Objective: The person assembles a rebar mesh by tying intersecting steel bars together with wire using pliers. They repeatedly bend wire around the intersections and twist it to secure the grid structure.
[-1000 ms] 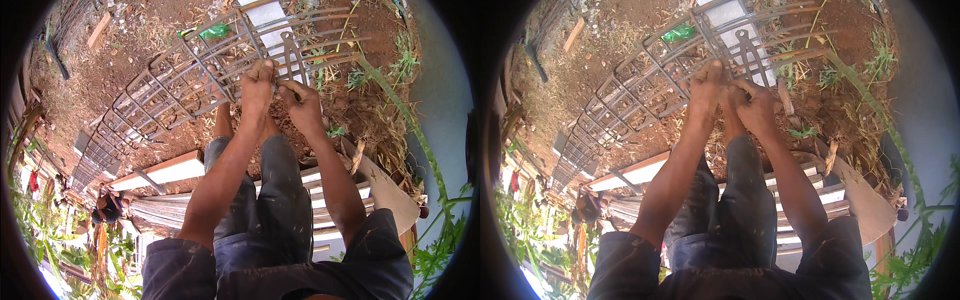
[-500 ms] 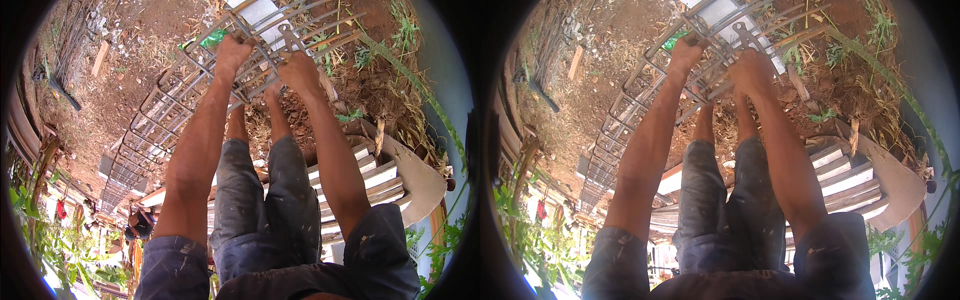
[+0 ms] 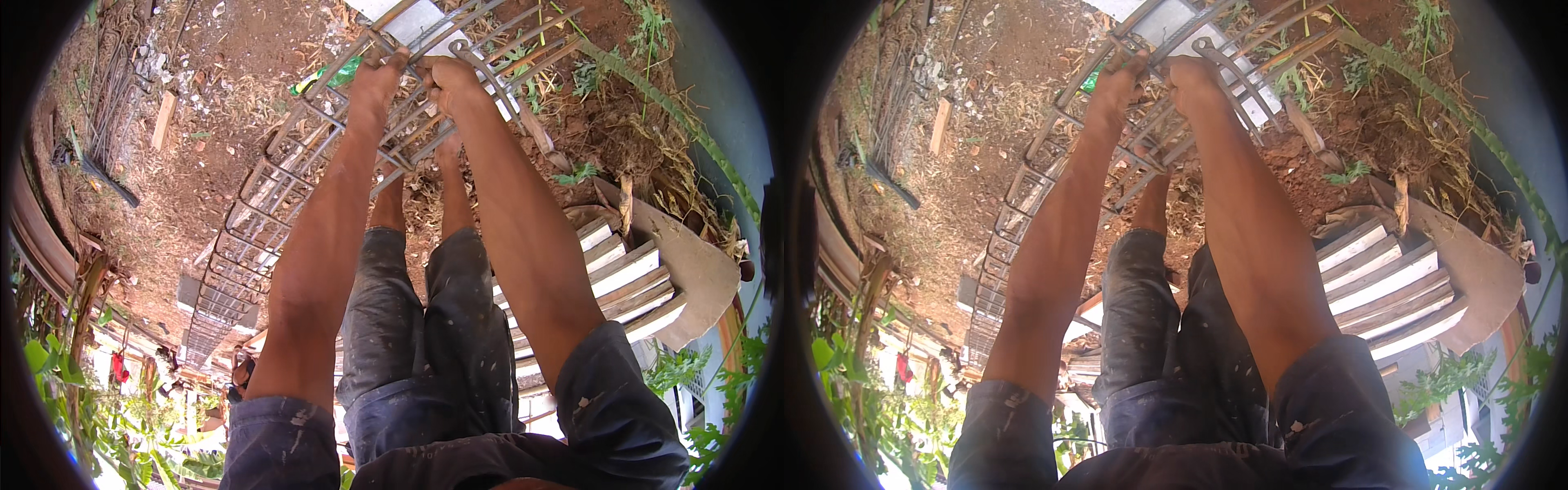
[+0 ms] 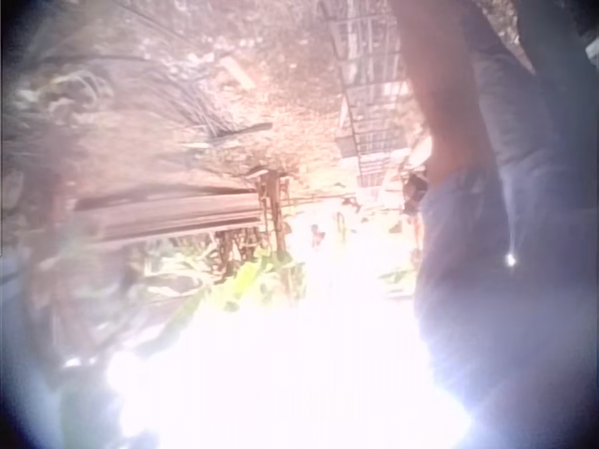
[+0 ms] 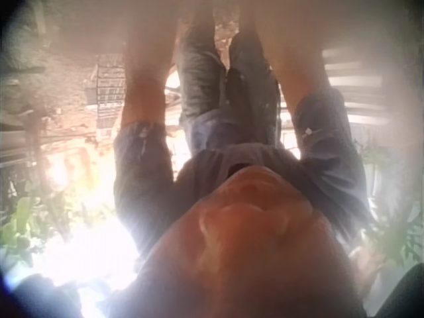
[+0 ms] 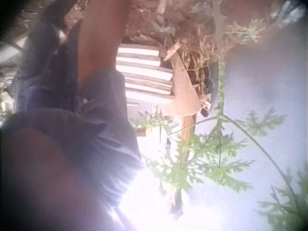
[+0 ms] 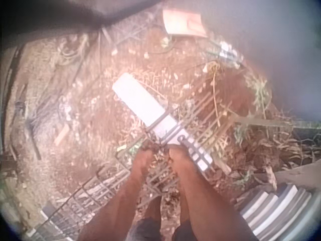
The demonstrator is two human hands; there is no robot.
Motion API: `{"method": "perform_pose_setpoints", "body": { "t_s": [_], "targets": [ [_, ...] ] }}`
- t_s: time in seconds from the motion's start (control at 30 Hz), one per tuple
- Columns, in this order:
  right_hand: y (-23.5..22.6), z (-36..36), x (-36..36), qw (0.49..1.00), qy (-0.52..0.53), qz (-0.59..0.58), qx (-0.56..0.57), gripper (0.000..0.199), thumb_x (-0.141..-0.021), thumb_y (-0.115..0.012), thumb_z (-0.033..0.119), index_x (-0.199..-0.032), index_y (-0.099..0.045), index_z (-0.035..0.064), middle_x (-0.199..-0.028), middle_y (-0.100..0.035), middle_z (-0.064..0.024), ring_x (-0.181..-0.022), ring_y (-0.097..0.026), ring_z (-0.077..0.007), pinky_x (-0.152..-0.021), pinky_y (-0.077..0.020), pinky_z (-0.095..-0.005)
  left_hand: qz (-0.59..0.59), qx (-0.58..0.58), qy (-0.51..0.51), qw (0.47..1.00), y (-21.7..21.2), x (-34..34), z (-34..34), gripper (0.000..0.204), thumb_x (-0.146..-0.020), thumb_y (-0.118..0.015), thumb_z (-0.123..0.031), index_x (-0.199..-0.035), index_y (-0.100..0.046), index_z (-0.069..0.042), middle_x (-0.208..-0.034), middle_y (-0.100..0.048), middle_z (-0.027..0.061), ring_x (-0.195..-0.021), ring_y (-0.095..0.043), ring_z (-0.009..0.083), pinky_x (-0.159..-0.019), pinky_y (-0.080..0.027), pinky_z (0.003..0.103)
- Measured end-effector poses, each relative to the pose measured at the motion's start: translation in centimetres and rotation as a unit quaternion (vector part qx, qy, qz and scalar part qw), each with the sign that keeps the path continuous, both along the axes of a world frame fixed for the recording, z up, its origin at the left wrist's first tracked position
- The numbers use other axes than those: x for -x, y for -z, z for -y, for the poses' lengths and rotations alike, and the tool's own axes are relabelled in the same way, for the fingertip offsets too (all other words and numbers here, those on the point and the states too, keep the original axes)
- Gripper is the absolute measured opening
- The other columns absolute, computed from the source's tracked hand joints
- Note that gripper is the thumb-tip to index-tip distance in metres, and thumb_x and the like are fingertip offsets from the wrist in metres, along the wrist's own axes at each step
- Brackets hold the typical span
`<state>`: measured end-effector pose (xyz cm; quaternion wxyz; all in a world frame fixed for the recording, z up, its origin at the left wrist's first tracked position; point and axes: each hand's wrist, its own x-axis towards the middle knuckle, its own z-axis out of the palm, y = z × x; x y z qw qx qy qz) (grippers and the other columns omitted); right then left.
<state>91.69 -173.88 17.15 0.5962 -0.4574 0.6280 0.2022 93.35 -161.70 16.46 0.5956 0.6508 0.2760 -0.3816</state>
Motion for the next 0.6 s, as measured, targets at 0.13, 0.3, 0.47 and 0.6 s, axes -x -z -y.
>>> {"method": "perform_pose_setpoints", "body": {
  "t_s": [0.13,0.3,0.47,0.6],
  "targets": [
    [2.9,0.2,-0.5,0.998,-0.036,-0.045,0.027,0.006,-0.076,-0.058,-0.004,-0.079,-0.063,-0.0072,-0.070,-0.057,-0.0104,-0.059,-0.054,-0.0171,-0.042,-0.0364,-0.0330,-0.033,-0.011,-0.041,0.999,-2.6,-0.8,0.8,0.064,-0.086,-0.064,-0.037,-0.127,-0.049,0.010,-0.111,-0.064,0.0205,-0.104,-0.060,0.0294,-0.094,-0.043,0.035],
    [6.9,0.9,-0.1,0.996,-0.045,-0.049,0.063,0.015,-0.078,-0.063,0.008,-0.083,-0.067,-0.0060,-0.079,-0.065,-0.0133,-0.066,-0.060,-0.0200,-0.051,-0.0452,-0.0331,0.130,-0.196,0.110,0.966,-4.3,0.9,2.2,0.055,-0.088,-0.057,-0.033,-0.132,-0.046,-0.001,-0.114,-0.060,0.0312,-0.112,-0.057,0.0408,-0.099,-0.041,0.043],
    [6.9,0.4,-0.5,0.981,-0.174,-0.041,0.070,0.023,-0.078,-0.067,0.015,-0.089,-0.068,-0.0053,-0.083,-0.067,-0.0151,-0.068,-0.062,-0.0216,-0.057,-0.0483,-0.0367,0.180,-0.185,0.223,0.940,-1.4,1.0,1.1,0.054,-0.091,-0.050,-0.035,-0.142,-0.041,-0.018,-0.126,-0.052,0.0360,-0.119,-0.050,0.0457,-0.106,-0.036,0.045],
    [3.1,0.7,-1.0,0.982,-0.183,-0.007,0.039,0.014,-0.086,-0.058,0.012,-0.078,-0.064,0.0028,-0.067,-0.059,-0.0064,-0.057,-0.057,-0.0179,-0.048,-0.0447,-0.0364,0.120,-0.118,0.188,0.968,-1.4,-1.0,2.0,0.041,-0.091,-0.054,-0.036,-0.121,-0.063,-0.009,-0.112,-0.064,0.0268,-0.110,-0.059,0.0385,-0.097,-0.043,0.042]
  ]
}}
